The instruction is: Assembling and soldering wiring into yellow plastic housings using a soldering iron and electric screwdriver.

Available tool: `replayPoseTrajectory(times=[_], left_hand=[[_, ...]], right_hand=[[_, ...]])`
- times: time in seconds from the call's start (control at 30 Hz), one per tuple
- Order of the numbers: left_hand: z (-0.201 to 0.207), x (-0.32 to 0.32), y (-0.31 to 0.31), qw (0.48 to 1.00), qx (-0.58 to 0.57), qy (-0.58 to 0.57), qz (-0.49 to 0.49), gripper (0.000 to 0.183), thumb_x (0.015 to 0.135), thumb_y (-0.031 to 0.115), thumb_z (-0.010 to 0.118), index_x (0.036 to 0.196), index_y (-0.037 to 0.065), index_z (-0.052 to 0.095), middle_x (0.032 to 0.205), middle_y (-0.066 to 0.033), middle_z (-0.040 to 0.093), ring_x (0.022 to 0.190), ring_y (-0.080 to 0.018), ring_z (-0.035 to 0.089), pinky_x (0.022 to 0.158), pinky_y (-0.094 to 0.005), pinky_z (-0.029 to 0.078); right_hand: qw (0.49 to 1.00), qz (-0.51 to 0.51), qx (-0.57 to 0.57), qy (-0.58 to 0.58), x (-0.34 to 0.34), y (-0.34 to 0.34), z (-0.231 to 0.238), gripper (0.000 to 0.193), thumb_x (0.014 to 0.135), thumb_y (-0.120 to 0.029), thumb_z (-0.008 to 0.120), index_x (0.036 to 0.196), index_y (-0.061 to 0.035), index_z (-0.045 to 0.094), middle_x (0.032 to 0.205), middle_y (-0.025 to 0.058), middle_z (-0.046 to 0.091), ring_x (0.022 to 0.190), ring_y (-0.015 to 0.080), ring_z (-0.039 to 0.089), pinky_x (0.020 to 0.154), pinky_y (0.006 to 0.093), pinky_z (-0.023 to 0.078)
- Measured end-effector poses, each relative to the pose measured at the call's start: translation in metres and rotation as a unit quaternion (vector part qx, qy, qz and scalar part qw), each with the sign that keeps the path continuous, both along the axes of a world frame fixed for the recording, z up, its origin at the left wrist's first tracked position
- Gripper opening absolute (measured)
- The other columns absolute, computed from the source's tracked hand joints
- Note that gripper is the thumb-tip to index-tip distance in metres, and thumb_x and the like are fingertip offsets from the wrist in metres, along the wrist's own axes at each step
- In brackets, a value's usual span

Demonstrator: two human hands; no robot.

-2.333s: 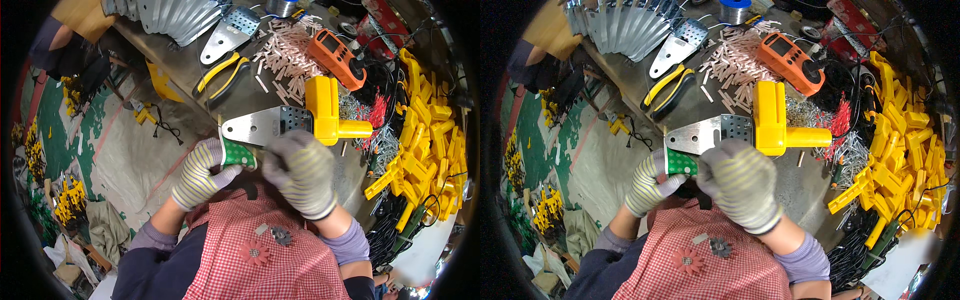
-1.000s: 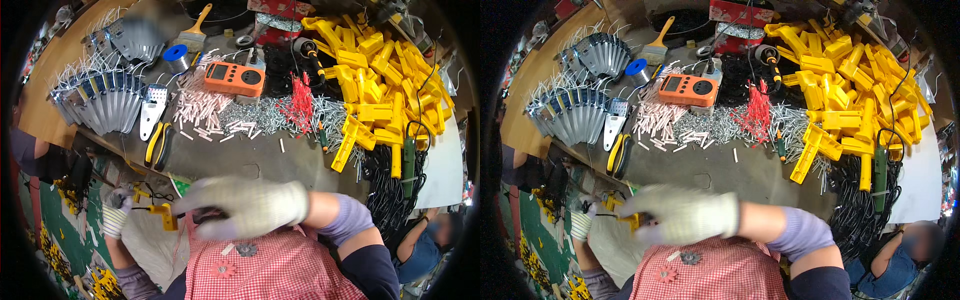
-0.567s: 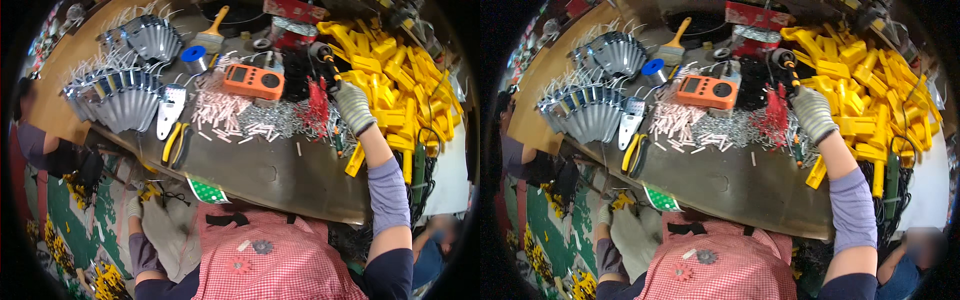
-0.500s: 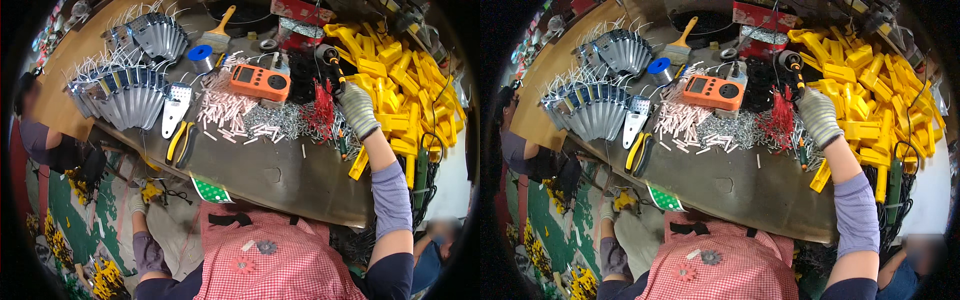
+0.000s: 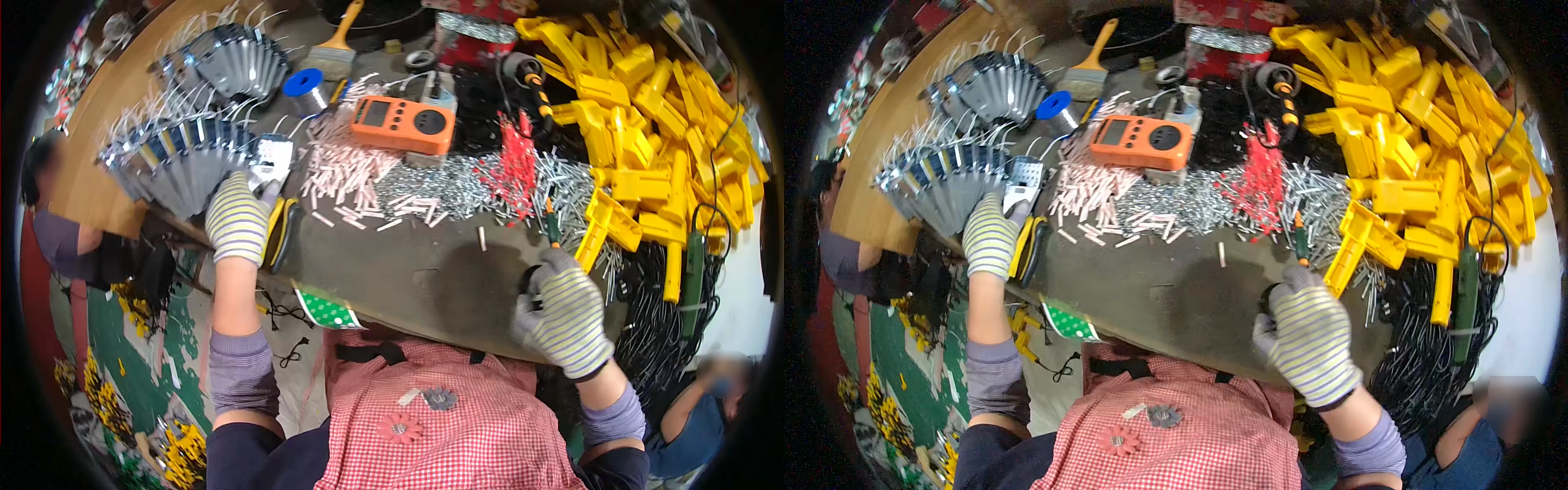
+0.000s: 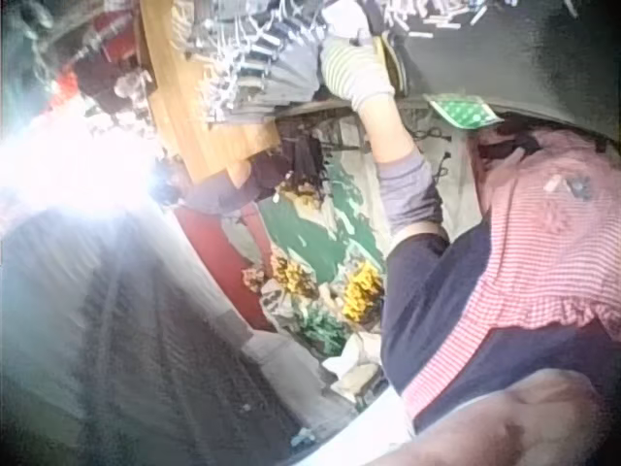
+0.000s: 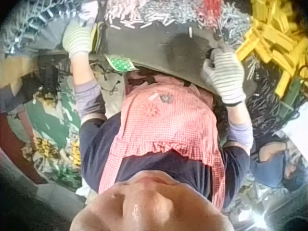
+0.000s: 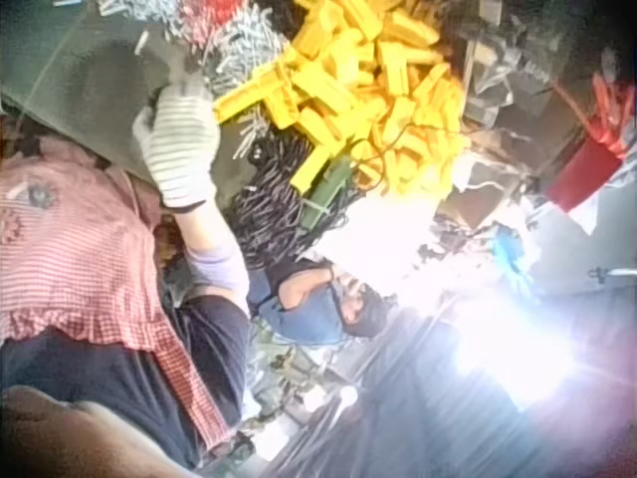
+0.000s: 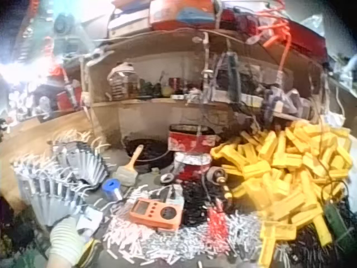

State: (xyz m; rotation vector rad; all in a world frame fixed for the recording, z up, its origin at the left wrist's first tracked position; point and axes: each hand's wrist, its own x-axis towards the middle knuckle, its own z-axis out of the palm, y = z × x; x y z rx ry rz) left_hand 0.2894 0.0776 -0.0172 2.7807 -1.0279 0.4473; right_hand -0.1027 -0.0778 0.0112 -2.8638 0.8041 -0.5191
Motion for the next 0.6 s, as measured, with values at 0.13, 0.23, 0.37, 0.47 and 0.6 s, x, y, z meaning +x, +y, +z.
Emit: replayPoseTrajectory(times=[0.13,0.23,0.37,0.47,0.6], left_hand=[[-0.037,0.036,0.007,0.989,-0.116,0.087,-0.024,0.051,0.087,0.035,0.069,0.113,-0.009,0.062,0.108,-0.0295,0.066,0.098,-0.0442,0.065,0.089,-0.0446,0.050],[-0.044,0.015,0.001,0.991,-0.126,-0.048,-0.019,0.049,0.087,0.030,0.071,0.113,-0.010,0.060,0.116,-0.0331,0.061,0.103,-0.0495,0.059,0.096,-0.0486,0.046],[-0.013,-0.022,0.007,0.842,-0.482,0.235,-0.062,0.048,0.100,0.036,0.051,0.121,-0.007,0.053,0.111,-0.0235,0.064,0.095,-0.0352,0.066,0.085,-0.0422,0.052],[-0.008,-0.037,0.026,0.612,-0.469,0.616,-0.161,0.047,0.095,0.033,0.057,0.127,-0.001,0.052,0.107,-0.0176,0.063,0.099,-0.0314,0.063,0.092,-0.0468,0.052],[-0.027,-0.042,0.006,0.547,-0.522,0.641,-0.136,0.053,0.096,0.033,0.056,0.134,-0.001,0.046,0.125,-0.0195,0.056,0.109,-0.0368,0.060,0.100,-0.0566,0.048]], right_hand=[[0.999,-0.019,0.025,0.031,-0.016,0.004,-0.018,0.028,0.065,-0.015,0.075,0.085,-0.0051,0.058,0.103,0.0147,0.060,0.092,0.0345,0.058,0.077,0.0419,0.051],[0.996,0.014,0.091,-0.014,-0.027,0.000,-0.015,0.036,0.062,-0.016,0.080,0.090,-0.0056,0.060,0.117,0.0151,0.061,0.096,0.0358,0.057,0.084,0.0447,0.049],[0.995,0.009,0.100,-0.014,-0.036,-0.002,-0.022,0.037,0.061,-0.014,0.080,0.090,-0.0058,0.060,0.118,0.0146,0.062,0.098,0.0356,0.058,0.085,0.0448,0.049],[0.993,0.030,0.108,-0.024,-0.035,-0.005,-0.021,0.038,0.060,-0.012,0.081,0.091,-0.0058,0.060,0.118,0.0142,0.062,0.098,0.0354,0.058,0.086,0.0452,0.049],[0.994,0.014,0.102,-0.039,-0.034,-0.005,-0.024,0.039,0.059,-0.014,0.082,0.091,-0.0054,0.059,0.116,0.0136,0.063,0.097,0.0351,0.058,0.085,0.0445,0.049]])
